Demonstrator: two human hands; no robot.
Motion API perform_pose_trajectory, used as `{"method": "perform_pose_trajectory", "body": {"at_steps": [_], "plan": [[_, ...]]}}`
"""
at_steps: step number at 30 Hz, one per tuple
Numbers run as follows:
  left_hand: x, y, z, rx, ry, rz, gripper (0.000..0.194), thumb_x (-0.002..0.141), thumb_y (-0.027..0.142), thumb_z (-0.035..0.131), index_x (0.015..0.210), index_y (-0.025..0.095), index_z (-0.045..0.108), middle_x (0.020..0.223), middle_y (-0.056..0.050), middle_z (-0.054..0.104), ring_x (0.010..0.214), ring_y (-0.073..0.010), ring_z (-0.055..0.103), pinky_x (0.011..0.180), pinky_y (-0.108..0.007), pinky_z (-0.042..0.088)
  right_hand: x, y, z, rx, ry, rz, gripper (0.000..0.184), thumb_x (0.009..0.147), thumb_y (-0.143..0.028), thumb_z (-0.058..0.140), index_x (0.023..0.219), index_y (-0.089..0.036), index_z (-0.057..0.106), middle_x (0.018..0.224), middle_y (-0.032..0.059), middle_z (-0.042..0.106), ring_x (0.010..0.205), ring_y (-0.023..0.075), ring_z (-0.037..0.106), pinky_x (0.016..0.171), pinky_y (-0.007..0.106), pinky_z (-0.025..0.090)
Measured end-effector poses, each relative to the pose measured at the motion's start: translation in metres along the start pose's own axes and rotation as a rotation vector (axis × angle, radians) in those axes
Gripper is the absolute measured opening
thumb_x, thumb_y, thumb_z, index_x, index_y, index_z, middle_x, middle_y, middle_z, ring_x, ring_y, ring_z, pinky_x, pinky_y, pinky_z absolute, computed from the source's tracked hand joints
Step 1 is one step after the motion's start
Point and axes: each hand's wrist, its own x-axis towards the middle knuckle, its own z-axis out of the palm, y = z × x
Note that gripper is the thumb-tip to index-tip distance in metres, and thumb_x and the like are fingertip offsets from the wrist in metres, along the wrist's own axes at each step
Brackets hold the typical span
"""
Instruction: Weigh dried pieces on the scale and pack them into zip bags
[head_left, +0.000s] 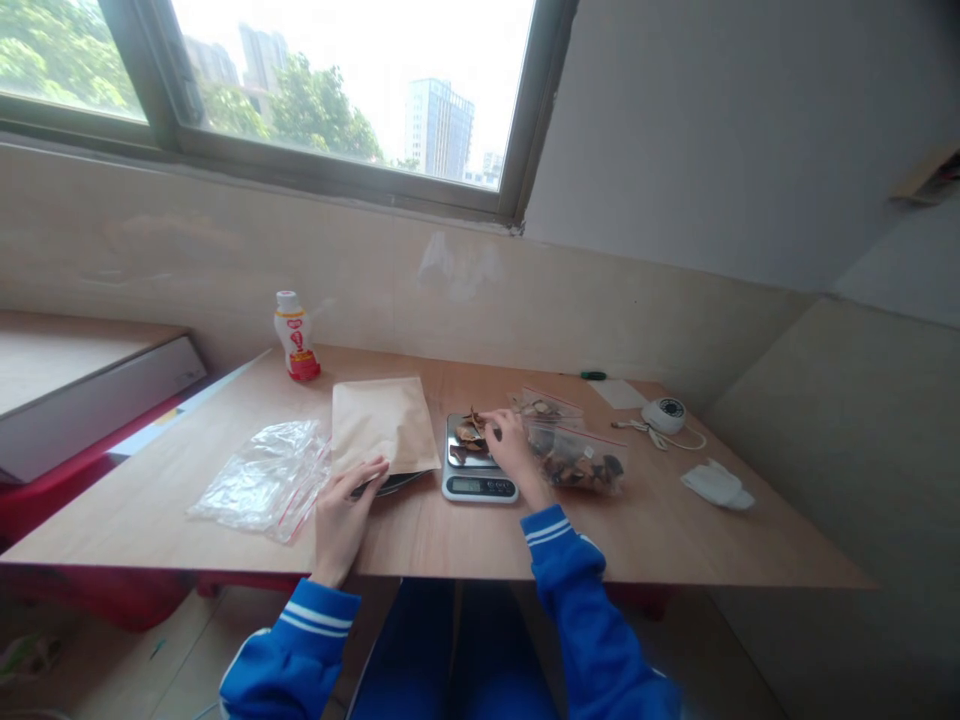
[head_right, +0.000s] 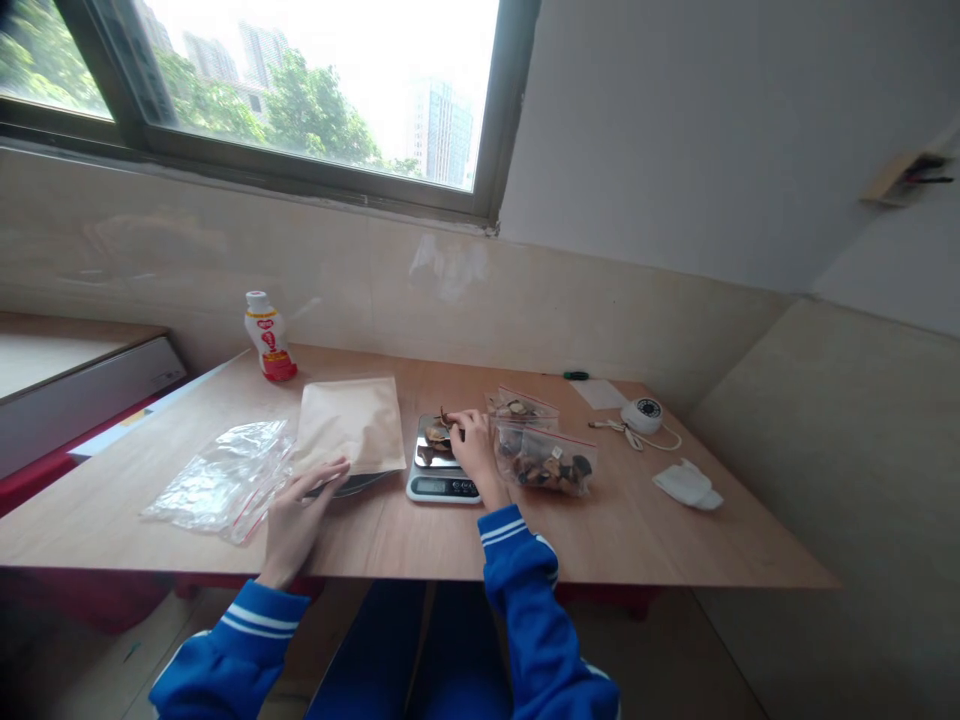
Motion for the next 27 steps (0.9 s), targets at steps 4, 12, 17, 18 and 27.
{"method": "perform_pose_trajectory", "body": {"at_steps": [4,12,17,18,27], "plan": [[0.0,-0.001,-0.001,-0.012,-0.032,-0.023,0.029,0.08,0.048,0.057,0.094,0.026,0.072,0.106,-0.005,0.071,0.11,-0.0245,0.059,0.087,-0.04,0.053,-0.013,0.005,-0.006,0.076,0.074,0.018,0.036,0.08,-0.01,0.037,0.097,-0.02,0.068,0.097,0.0076,0.064,0.096,0.0221,0.055,0.089,0.037,0.042],[0.002,-0.006,0.001,0.042,-0.086,-0.014,0.033,0.08,0.05,0.056,0.096,0.025,0.071,0.109,-0.005,0.07,0.109,-0.0244,0.06,0.096,-0.042,0.047,-0.068,0.019,-0.026,0.198,0.159,0.12,0.032,0.08,-0.012,0.035,0.08,-0.021,0.066,0.087,0.0062,0.066,0.088,0.0219,0.058,0.082,0.036,0.044],[0.0,-0.007,0.001,0.102,-0.081,0.017,0.032,0.082,0.05,0.054,0.097,0.026,0.07,0.108,-0.004,0.07,0.109,-0.0234,0.06,0.097,-0.04,0.046,-0.098,0.029,-0.028,0.221,0.217,0.26,0.027,0.08,-0.014,0.038,0.07,-0.022,0.063,0.078,0.0055,0.065,0.079,0.0223,0.058,0.075,0.035,0.044],[0.0,-0.007,0.001,0.117,-0.081,0.027,0.032,0.082,0.05,0.054,0.097,0.026,0.07,0.108,-0.004,0.07,0.109,-0.0234,0.06,0.096,-0.04,0.046,-0.1,0.03,-0.028,0.232,0.214,0.281,0.027,0.079,-0.015,0.039,0.069,-0.022,0.062,0.078,0.0054,0.065,0.078,0.0223,0.058,0.074,0.035,0.044],[-0.001,-0.007,0.003,0.279,-0.134,0.149,0.031,0.087,0.046,0.048,0.098,0.024,0.067,0.112,-0.006,0.068,0.106,-0.0238,0.06,0.093,-0.04,0.045,-0.101,0.025,-0.03,0.3,0.201,0.318,0.024,0.076,-0.015,0.04,0.067,-0.021,0.062,0.075,0.0041,0.065,0.076,0.0212,0.058,0.072,0.032,0.044]]}}
